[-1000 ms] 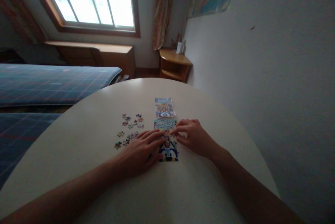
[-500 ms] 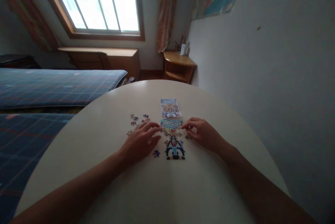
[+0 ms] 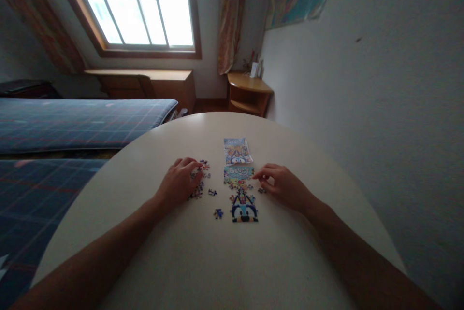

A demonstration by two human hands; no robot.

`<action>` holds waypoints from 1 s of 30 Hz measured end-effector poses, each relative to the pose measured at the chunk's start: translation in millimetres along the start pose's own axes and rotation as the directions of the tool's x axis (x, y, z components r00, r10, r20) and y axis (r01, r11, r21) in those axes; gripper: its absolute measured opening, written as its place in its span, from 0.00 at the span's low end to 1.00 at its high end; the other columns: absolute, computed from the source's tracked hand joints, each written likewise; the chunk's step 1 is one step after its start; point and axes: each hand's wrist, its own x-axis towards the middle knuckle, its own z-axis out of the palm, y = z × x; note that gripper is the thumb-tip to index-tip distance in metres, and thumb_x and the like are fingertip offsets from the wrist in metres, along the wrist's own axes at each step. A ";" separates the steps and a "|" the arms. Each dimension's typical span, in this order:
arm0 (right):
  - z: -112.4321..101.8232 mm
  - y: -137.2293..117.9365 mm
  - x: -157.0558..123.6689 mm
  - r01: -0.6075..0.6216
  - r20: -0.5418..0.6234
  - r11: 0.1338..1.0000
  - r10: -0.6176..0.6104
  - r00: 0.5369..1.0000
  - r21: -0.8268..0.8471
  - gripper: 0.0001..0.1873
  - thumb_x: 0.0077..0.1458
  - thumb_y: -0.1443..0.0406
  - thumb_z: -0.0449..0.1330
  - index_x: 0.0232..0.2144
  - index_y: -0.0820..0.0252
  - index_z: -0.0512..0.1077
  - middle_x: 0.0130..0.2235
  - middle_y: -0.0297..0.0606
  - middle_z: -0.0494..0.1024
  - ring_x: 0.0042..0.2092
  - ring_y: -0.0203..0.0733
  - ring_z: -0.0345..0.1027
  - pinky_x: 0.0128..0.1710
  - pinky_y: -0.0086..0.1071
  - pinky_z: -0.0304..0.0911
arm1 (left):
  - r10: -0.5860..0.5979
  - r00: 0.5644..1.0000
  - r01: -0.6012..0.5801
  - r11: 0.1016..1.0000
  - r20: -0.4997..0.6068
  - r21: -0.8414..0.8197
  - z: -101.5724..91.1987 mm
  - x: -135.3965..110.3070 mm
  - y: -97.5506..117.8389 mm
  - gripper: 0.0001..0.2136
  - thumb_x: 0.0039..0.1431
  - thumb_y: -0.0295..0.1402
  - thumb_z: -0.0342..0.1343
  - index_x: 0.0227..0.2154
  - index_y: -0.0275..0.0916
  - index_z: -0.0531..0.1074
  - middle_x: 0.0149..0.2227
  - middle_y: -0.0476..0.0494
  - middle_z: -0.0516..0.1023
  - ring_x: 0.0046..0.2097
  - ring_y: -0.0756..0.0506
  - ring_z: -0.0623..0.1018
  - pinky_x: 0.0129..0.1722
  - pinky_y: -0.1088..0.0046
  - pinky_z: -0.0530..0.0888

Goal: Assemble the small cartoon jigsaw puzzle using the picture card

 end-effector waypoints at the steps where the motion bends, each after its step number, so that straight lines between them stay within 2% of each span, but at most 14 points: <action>1: 0.2 0.2 -0.1 0.000 0.002 1.000 0.000 1.000 0.001 0.12 0.54 0.72 0.58 0.36 0.57 0.80 0.36 0.37 0.79 0.34 0.38 0.71 0.39 0.33 0.64 | 0.003 1.000 -0.003 1.000 -0.012 0.002 1.9 0.6 0.3 0.12 0.64 0.37 0.52 0.45 0.42 0.77 0.46 0.40 0.78 0.48 0.38 0.74 0.52 0.55 0.72; 5: 0.7 1.2 0.2 0.001 0.004 1.000 -0.001 1.000 0.007 0.12 0.55 0.72 0.58 0.36 0.56 0.80 0.35 0.37 0.79 0.34 0.38 0.71 0.39 0.33 0.64 | -0.006 1.000 0.006 1.000 -0.021 -0.005 6.7 4.7 3.8 0.14 0.65 0.39 0.51 0.45 0.43 0.79 0.45 0.40 0.78 0.48 0.38 0.73 0.53 0.56 0.72; 12: -3.1 -5.3 0.4 0.006 -0.009 1.000 -0.006 1.000 -0.025 0.12 0.54 0.73 0.58 0.35 0.56 0.80 0.35 0.37 0.79 0.34 0.38 0.71 0.39 0.32 0.63 | -0.005 1.000 0.005 0.998 0.007 -0.055 5.5 11.6 8.8 0.09 0.63 0.38 0.56 0.36 0.43 0.80 0.43 0.43 0.80 0.47 0.39 0.74 0.51 0.57 0.71; 16: -6.5 -9.4 0.3 0.007 -0.018 0.999 -0.008 1.000 -0.052 0.12 0.54 0.72 0.58 0.35 0.57 0.80 0.35 0.37 0.80 0.34 0.38 0.71 0.37 0.32 0.63 | 0.009 0.999 -0.003 0.991 0.046 -0.134 5.2 13.4 8.5 0.08 0.63 0.36 0.55 0.34 0.42 0.79 0.40 0.45 0.81 0.46 0.40 0.75 0.51 0.58 0.71; 20: -7.6 -11.4 0.8 0.009 -0.016 0.997 -0.010 1.000 -0.080 0.11 0.55 0.72 0.58 0.35 0.56 0.79 0.36 0.37 0.80 0.34 0.38 0.71 0.38 0.33 0.62 | 0.003 0.998 0.007 0.984 0.056 -0.179 7.3 15.6 8.6 0.08 0.63 0.35 0.53 0.39 0.42 0.77 0.41 0.44 0.82 0.47 0.40 0.76 0.51 0.59 0.72; 26: -6.2 -12.7 0.1 0.010 -0.017 0.995 -0.012 1.000 -0.099 0.11 0.55 0.72 0.59 0.36 0.56 0.79 0.37 0.37 0.80 0.38 0.39 0.72 0.42 0.34 0.61 | -0.003 0.996 0.022 0.979 0.094 -0.203 10.3 17.3 6.3 0.14 0.64 0.36 0.51 0.48 0.39 0.76 0.43 0.41 0.80 0.48 0.40 0.75 0.53 0.57 0.71; 30: -3.6 -14.4 0.0 0.032 -0.006 0.992 -0.033 0.999 -0.125 0.11 0.55 0.73 0.59 0.36 0.56 0.79 0.37 0.36 0.81 0.38 0.40 0.72 0.43 0.35 0.61 | 0.010 0.996 0.010 0.976 0.088 -0.218 15.9 15.0 0.5 0.14 0.65 0.37 0.50 0.46 0.41 0.78 0.44 0.41 0.78 0.48 0.40 0.75 0.54 0.57 0.70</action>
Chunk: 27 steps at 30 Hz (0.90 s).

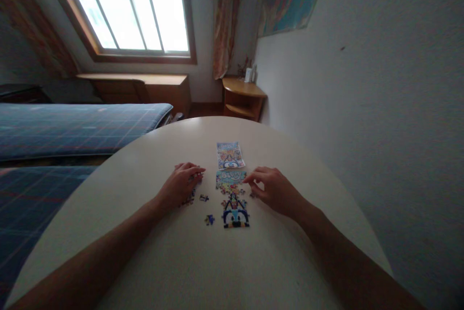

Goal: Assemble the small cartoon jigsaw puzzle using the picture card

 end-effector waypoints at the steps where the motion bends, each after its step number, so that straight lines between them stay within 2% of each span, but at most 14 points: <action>1: 0.8 -0.7 0.1 0.009 -0.001 1.000 -0.009 1.000 -0.002 0.11 0.55 0.73 0.60 0.36 0.55 0.79 0.37 0.36 0.81 0.38 0.40 0.73 0.43 0.35 0.61 | 0.000 1.000 0.000 1.000 -0.005 -0.003 1.1 -0.8 -1.4 0.13 0.64 0.37 0.50 0.44 0.42 0.78 0.44 0.41 0.78 0.48 0.40 0.75 0.54 0.57 0.70; 6: 3.3 -4.2 -0.7 0.016 -0.006 1.000 -0.016 1.000 -0.010 0.10 0.55 0.73 0.61 0.36 0.55 0.79 0.37 0.36 0.81 0.39 0.41 0.74 0.43 0.36 0.61 | 0.004 0.998 -0.006 1.000 -0.066 -0.026 2.6 -5.1 -2.6 0.10 0.64 0.36 0.52 0.40 0.42 0.78 0.43 0.41 0.78 0.49 0.39 0.74 0.53 0.57 0.70; 14: 4.0 -7.5 -2.6 0.002 0.005 1.000 -0.002 1.000 0.016 0.09 0.55 0.72 0.62 0.35 0.55 0.79 0.37 0.35 0.82 0.39 0.41 0.74 0.43 0.36 0.61 | -0.004 0.991 -0.001 0.999 -0.134 -0.032 0.3 -10.3 2.3 0.06 0.61 0.33 0.56 0.38 0.42 0.77 0.37 0.45 0.81 0.44 0.42 0.78 0.47 0.63 0.73; 20: 5.1 -9.3 -3.5 0.002 0.021 1.000 -0.002 1.000 0.012 0.09 0.56 0.72 0.62 0.36 0.54 0.79 0.37 0.35 0.82 0.39 0.41 0.74 0.43 0.37 0.60 | -0.040 0.988 0.031 0.997 -0.149 -0.068 -0.5 -16.3 23.3 0.03 0.60 0.33 0.59 0.35 0.42 0.76 0.33 0.47 0.79 0.38 0.44 0.78 0.42 0.65 0.74; 27: 15.5 -19.0 -3.5 0.027 0.002 1.000 -0.027 1.000 0.015 0.08 0.57 0.70 0.62 0.36 0.53 0.78 0.37 0.34 0.82 0.40 0.41 0.74 0.44 0.37 0.59 | 0.007 0.994 -0.024 0.987 -0.107 -0.158 1.4 -21.5 42.6 0.02 0.58 0.28 0.61 0.32 0.42 0.78 0.34 0.48 0.79 0.35 0.47 0.78 0.39 0.69 0.73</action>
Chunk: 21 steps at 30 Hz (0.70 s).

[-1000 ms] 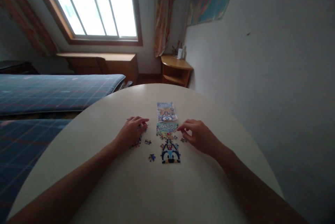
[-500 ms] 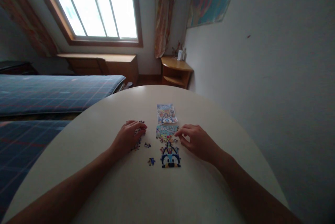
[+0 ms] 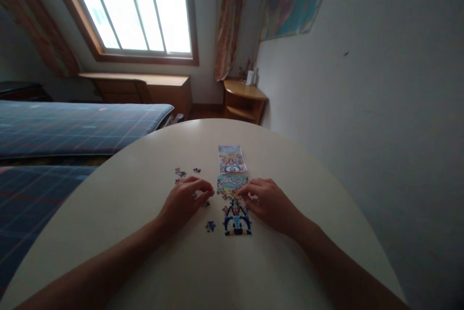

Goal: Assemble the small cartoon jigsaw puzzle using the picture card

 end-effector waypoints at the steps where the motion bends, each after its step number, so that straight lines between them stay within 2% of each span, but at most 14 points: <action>1: 2.7 -1.9 0.2 0.006 -0.002 1.000 -0.006 1.000 0.002 0.07 0.58 0.70 0.62 0.37 0.54 0.78 0.37 0.34 0.82 0.40 0.41 0.74 0.44 0.37 0.59 | 0.000 1.000 0.000 1.000 0.004 -0.008 0.4 -0.2 0.3 0.03 0.58 0.28 0.62 0.32 0.43 0.78 0.34 0.49 0.79 0.35 0.47 0.78 0.39 0.70 0.73; 9: 15.0 -10.1 1.6 0.010 -0.062 0.998 -0.006 0.998 0.066 0.08 0.58 0.69 0.62 0.40 0.55 0.76 0.38 0.36 0.82 0.41 0.43 0.75 0.46 0.39 0.60 | 0.055 0.998 -0.052 0.995 0.032 -0.080 1.0 -5.1 3.6 0.02 0.61 0.31 0.61 0.36 0.44 0.78 0.36 0.49 0.81 0.39 0.47 0.79 0.41 0.70 0.73; 13: 16.1 -15.1 0.5 -0.012 -0.089 0.994 0.022 0.996 0.110 0.14 0.54 0.65 0.67 0.44 0.56 0.75 0.37 0.36 0.81 0.40 0.43 0.74 0.46 0.39 0.61 | 0.090 0.994 -0.083 0.990 0.057 -0.115 2.3 -7.9 9.6 0.04 0.63 0.31 0.59 0.38 0.44 0.78 0.38 0.48 0.81 0.39 0.48 0.80 0.41 0.72 0.75; 17: 18.2 -20.8 -0.7 0.017 -0.103 0.993 -0.004 0.995 0.118 0.19 0.51 0.63 0.70 0.46 0.55 0.74 0.38 0.36 0.81 0.42 0.44 0.74 0.46 0.38 0.60 | 0.151 0.985 -0.136 0.976 0.079 -0.169 2.8 -9.0 13.7 0.05 0.64 0.31 0.58 0.40 0.43 0.77 0.38 0.46 0.80 0.39 0.48 0.80 0.41 0.72 0.76; 21: 18.9 -23.8 0.1 0.047 -0.093 0.989 -0.035 0.995 0.139 0.18 0.52 0.62 0.69 0.45 0.55 0.74 0.39 0.36 0.82 0.43 0.44 0.75 0.47 0.38 0.59 | 0.203 0.977 -0.184 0.960 0.072 -0.211 2.7 -9.4 14.8 0.06 0.64 0.34 0.58 0.41 0.42 0.77 0.39 0.43 0.80 0.40 0.47 0.80 0.42 0.71 0.77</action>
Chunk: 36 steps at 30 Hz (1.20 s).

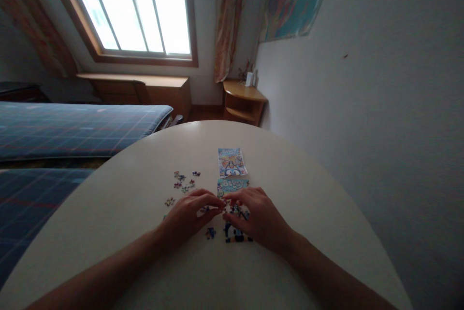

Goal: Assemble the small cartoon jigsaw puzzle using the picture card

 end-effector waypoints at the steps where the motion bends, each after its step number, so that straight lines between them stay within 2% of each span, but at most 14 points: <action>1: 0.1 -0.1 0.4 0.008 0.006 1.000 -0.008 1.000 0.004 0.16 0.53 0.63 0.69 0.44 0.55 0.74 0.39 0.36 0.82 0.43 0.44 0.75 0.47 0.38 0.58 | 0.011 1.000 -0.011 1.000 -0.002 -0.006 0.0 0.1 0.2 0.06 0.64 0.34 0.58 0.40 0.42 0.77 0.39 0.43 0.80 0.40 0.47 0.80 0.42 0.71 0.77; 7: 1.6 1.5 1.0 0.049 0.008 0.999 -0.049 0.999 0.013 0.09 0.55 0.63 0.67 0.40 0.54 0.75 0.38 0.35 0.82 0.42 0.43 0.75 0.45 0.36 0.57 | 0.057 0.998 -0.057 0.998 -0.006 -0.024 0.0 2.8 1.9 0.04 0.63 0.33 0.59 0.38 0.41 0.77 0.36 0.44 0.80 0.38 0.48 0.80 0.40 0.72 0.76; 16: 3.7 3.0 0.4 0.074 -0.002 0.997 -0.074 0.997 0.012 0.12 0.54 0.63 0.68 0.41 0.54 0.75 0.38 0.33 0.82 0.42 0.42 0.74 0.45 0.36 0.56 | 0.035 0.999 -0.034 0.999 0.023 -0.030 1.5 1.8 -2.4 0.03 0.63 0.32 0.60 0.38 0.41 0.77 0.36 0.44 0.80 0.38 0.48 0.79 0.41 0.72 0.75; 25: 3.9 2.6 1.2 0.074 0.002 0.997 -0.074 0.997 0.000 0.10 0.54 0.63 0.68 0.40 0.54 0.75 0.38 0.33 0.82 0.42 0.43 0.74 0.46 0.36 0.56 | 0.028 0.999 -0.029 0.999 0.019 0.043 0.0 2.1 -0.7 0.05 0.63 0.36 0.59 0.38 0.42 0.78 0.36 0.44 0.80 0.38 0.47 0.79 0.40 0.71 0.76; 29: 2.8 5.8 1.5 0.067 0.019 0.997 -0.067 0.998 -0.024 0.09 0.56 0.63 0.66 0.41 0.53 0.76 0.38 0.34 0.83 0.42 0.43 0.74 0.46 0.37 0.56 | 0.048 0.998 -0.052 0.995 0.045 0.091 -0.6 3.0 -2.4 0.05 0.63 0.34 0.59 0.40 0.42 0.77 0.36 0.44 0.81 0.40 0.46 0.79 0.43 0.68 0.76; 36: -3.6 14.6 1.8 -0.028 0.017 0.996 0.030 0.999 -0.090 0.12 0.51 0.62 0.70 0.39 0.52 0.77 0.41 0.37 0.81 0.45 0.47 0.71 0.48 0.42 0.57 | 0.055 0.991 -0.078 0.978 0.119 0.193 -1.6 3.8 -5.1 0.06 0.64 0.29 0.55 0.41 0.42 0.76 0.45 0.43 0.80 0.47 0.44 0.77 0.50 0.60 0.74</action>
